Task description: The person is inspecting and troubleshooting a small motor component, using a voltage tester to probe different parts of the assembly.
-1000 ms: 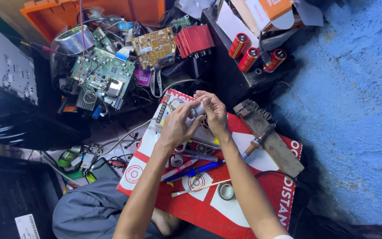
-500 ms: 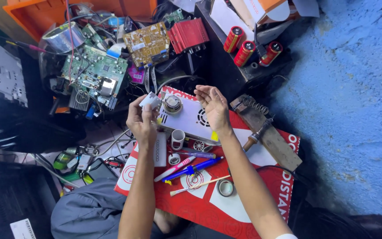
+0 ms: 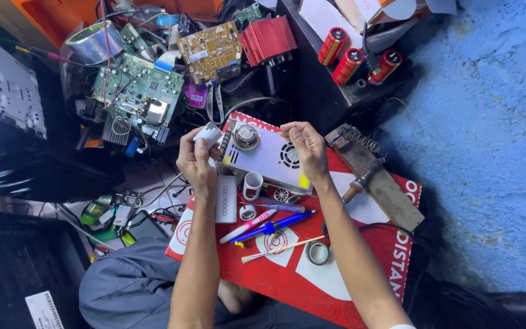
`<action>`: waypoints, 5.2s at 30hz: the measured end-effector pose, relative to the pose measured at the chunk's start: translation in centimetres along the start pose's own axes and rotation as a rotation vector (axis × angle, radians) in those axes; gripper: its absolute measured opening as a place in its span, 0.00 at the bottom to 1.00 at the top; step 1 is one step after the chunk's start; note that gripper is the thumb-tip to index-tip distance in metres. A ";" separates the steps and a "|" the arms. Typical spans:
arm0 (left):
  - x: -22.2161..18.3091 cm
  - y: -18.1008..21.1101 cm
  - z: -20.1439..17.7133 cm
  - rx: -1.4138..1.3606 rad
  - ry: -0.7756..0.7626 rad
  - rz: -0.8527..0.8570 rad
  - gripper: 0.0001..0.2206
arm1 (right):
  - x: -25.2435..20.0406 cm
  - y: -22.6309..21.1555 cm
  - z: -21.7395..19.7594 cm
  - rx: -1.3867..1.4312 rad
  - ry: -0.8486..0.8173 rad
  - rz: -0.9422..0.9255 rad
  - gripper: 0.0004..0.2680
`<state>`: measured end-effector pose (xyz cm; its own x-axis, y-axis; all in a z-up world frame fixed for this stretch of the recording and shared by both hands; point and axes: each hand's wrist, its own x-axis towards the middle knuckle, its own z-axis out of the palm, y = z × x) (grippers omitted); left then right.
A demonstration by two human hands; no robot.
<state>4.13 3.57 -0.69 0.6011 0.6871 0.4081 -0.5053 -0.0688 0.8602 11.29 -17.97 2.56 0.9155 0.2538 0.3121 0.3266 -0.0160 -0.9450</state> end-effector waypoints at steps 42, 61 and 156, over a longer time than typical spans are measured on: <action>-3.9 2.0 -2.8 0.166 -0.073 -0.055 0.14 | -8.2 -2.2 -3.0 -0.241 -0.263 -0.074 0.11; -3.7 2.2 -2.9 0.257 -0.113 -0.024 0.14 | -7.9 -2.1 -3.1 -0.373 -0.466 -0.057 0.08; 4.7 0.2 1.7 0.440 -0.807 -0.111 0.21 | 0.6 0.2 0.6 -0.097 -0.080 0.093 0.10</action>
<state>7.91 5.56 1.98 0.9647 0.0059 0.2634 -0.2373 -0.4148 0.8784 11.74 -17.20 2.47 0.9225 0.3231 0.2111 0.2660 -0.1358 -0.9544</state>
